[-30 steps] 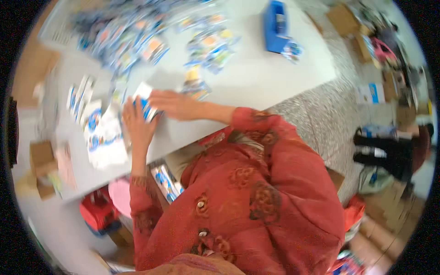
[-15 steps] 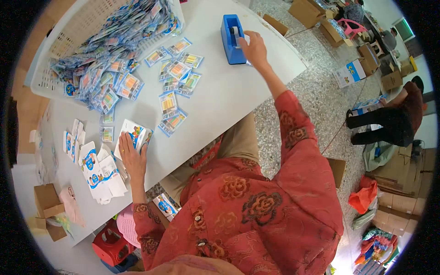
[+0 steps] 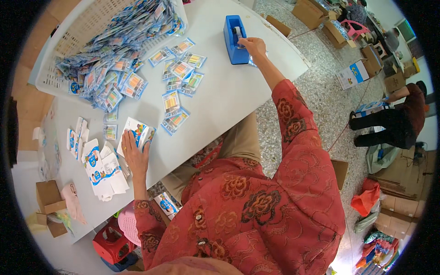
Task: Organizing, stacking, and packaging small paper labels or product sachets into containers and boxes.
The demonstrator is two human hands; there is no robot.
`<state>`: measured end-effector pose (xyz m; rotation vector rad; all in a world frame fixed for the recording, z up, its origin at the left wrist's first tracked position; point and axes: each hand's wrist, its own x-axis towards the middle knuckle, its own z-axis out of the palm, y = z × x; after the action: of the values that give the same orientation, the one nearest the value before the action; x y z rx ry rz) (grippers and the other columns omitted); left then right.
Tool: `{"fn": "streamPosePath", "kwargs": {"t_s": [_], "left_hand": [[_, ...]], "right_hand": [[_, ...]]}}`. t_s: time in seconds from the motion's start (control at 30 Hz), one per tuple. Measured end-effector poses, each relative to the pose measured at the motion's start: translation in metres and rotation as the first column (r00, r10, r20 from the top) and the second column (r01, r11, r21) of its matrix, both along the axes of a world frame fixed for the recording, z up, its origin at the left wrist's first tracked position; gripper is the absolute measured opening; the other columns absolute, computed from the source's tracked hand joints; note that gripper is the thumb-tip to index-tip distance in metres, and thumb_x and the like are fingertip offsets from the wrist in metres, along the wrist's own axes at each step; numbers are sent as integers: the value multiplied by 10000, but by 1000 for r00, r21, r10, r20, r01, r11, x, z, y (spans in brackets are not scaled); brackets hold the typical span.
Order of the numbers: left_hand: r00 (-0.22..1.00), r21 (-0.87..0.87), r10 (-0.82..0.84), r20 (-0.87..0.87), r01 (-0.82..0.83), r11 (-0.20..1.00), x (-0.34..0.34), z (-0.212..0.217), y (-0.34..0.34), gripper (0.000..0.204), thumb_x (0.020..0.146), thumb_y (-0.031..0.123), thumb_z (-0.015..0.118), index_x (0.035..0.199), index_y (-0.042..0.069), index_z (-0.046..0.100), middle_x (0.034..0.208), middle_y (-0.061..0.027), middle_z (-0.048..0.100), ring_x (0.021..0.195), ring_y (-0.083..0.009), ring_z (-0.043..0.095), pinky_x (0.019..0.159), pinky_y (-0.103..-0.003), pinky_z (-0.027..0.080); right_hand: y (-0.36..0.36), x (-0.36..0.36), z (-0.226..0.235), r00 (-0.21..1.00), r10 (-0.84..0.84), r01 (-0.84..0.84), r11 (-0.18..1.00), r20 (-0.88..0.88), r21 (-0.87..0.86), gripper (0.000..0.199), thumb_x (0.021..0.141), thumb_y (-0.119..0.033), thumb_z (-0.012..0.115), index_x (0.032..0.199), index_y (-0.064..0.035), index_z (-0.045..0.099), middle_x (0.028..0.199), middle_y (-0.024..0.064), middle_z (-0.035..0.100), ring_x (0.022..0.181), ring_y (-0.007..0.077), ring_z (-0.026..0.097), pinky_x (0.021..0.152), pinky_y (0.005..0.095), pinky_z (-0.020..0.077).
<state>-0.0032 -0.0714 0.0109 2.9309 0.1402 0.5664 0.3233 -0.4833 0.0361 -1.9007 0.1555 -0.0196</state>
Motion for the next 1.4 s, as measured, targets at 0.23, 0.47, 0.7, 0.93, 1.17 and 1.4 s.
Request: {"fn": "streamPosePath", "kwargs": {"t_s": [0.23,0.47,0.7,0.93,1.17,1.4], "left_hand": [[1000,0,8,7,-8,1000,-1,-2,2,700,766,218,720,1339,-43,415,1426,-197,379,1313,-354,353,1096,-425,287],[998,21,-7,62,6,1000,-2,-8,5,636,753,192,743,1294,-21,486,1364,-184,463,1259,-352,428,1039,-423,368],[998,35,-12,66,10,999,-1,-8,5,627,748,190,749,1282,-22,498,1343,-187,478,1244,-349,441,1020,-427,390],[997,11,-31,65,30,999,-1,1,-4,591,757,164,729,1269,-25,503,1331,-195,472,1219,-358,456,1008,-431,400],[993,-49,-57,107,63,997,-8,-6,6,561,713,122,740,1211,-35,535,1261,-211,500,1177,-380,468,1010,-458,374],[973,-121,3,232,26,992,-1,-12,-2,488,689,141,754,1140,26,608,1211,-115,583,1161,-287,509,1008,-439,367]], "right_hand": [[11,-37,24,996,-88,82,988,34,130,242,812,-292,688,826,-52,718,699,-19,571,644,80,480,558,250,366],[9,-70,-28,986,-143,165,934,-90,318,250,816,-356,682,827,-108,704,820,-29,627,773,75,509,674,265,397],[13,-76,-39,983,-172,183,926,-63,329,265,817,-364,682,823,-100,699,839,-24,650,765,79,528,655,264,410],[-6,-67,-55,985,-174,173,983,11,57,268,805,-345,679,783,-79,700,751,-14,633,678,86,523,613,264,407],[-7,-85,-98,983,-32,43,998,178,-56,213,851,-233,620,817,-46,716,699,-18,643,625,104,550,580,260,440],[91,-144,-29,877,481,-457,836,-4,303,169,904,-200,554,944,-83,670,935,-37,626,815,49,514,683,215,404]]}}
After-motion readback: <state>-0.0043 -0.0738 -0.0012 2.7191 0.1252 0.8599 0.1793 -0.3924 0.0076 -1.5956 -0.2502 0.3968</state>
